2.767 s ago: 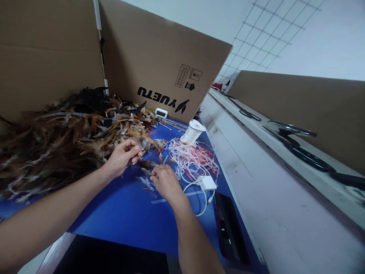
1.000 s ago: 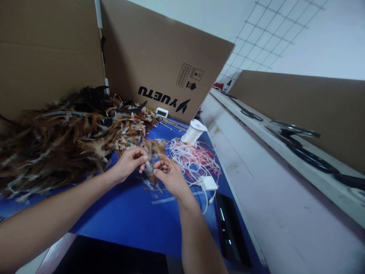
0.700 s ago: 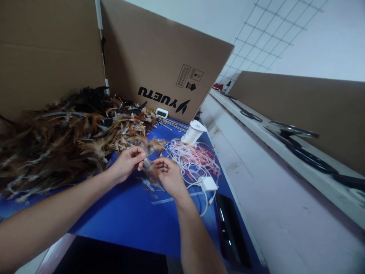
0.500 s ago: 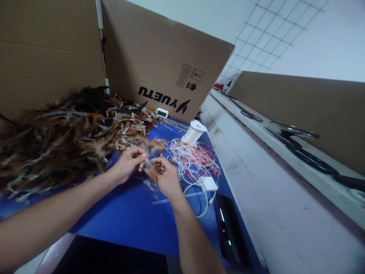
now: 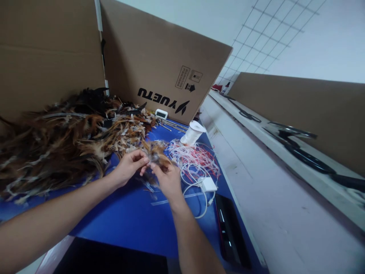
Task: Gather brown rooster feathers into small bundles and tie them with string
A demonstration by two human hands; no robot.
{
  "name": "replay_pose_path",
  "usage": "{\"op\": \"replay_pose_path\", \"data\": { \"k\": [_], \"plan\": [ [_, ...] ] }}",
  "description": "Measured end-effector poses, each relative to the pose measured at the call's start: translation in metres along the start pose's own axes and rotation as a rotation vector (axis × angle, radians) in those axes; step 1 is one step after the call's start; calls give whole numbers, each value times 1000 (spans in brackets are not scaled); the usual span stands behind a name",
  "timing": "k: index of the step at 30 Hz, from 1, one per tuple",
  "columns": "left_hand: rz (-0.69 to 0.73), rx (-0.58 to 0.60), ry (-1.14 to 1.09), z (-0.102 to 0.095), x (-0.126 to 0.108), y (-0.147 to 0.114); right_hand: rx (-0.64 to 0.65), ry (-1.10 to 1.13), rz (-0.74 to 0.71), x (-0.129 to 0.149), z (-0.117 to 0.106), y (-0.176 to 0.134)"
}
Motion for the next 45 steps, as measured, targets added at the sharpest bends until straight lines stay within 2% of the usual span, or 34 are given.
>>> {"op": "replay_pose_path", "data": {
  "k": [4, 5, 8, 11, 15, 19, 26, 35, 45],
  "plan": [
    [44, -26, 108, -5, -6, 1, -92, 102, -11, 7, -22, 7],
    [67, -24, 145, -6, -9, 1, -152, 131, -21, 9, -32, 8],
    [155, 16, 273, -5, -16, 0, -281, 195, -62, 14, -57, 13],
    [249, 73, 411, -2, -23, -3, -308, 202, -103, 20, -68, 15],
    [386, 133, 619, 5, -33, -10, -253, 185, -132, 28, -67, 15],
    [462, 166, 700, 9, -37, -13, -142, 164, -149, 36, -58, 13],
    [441, 207, 695, 9, -34, -13, 92, 28, -178, 47, -35, 8],
    [432, 245, 755, 12, -33, -13, 191, -100, -252, 49, -26, 6],
    [427, 279, 760, 16, -32, -13, 254, -158, -209, 40, -19, 5]
  ]
}}
Point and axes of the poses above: each hand's wrist, its own y-axis towards the middle knuckle, its own z-axis out of the palm, x = y × z, the point moved 8 cm from there along y, towards the middle knuckle, and after that the axes turned 12 degrees about y, right-handed, at the moved point
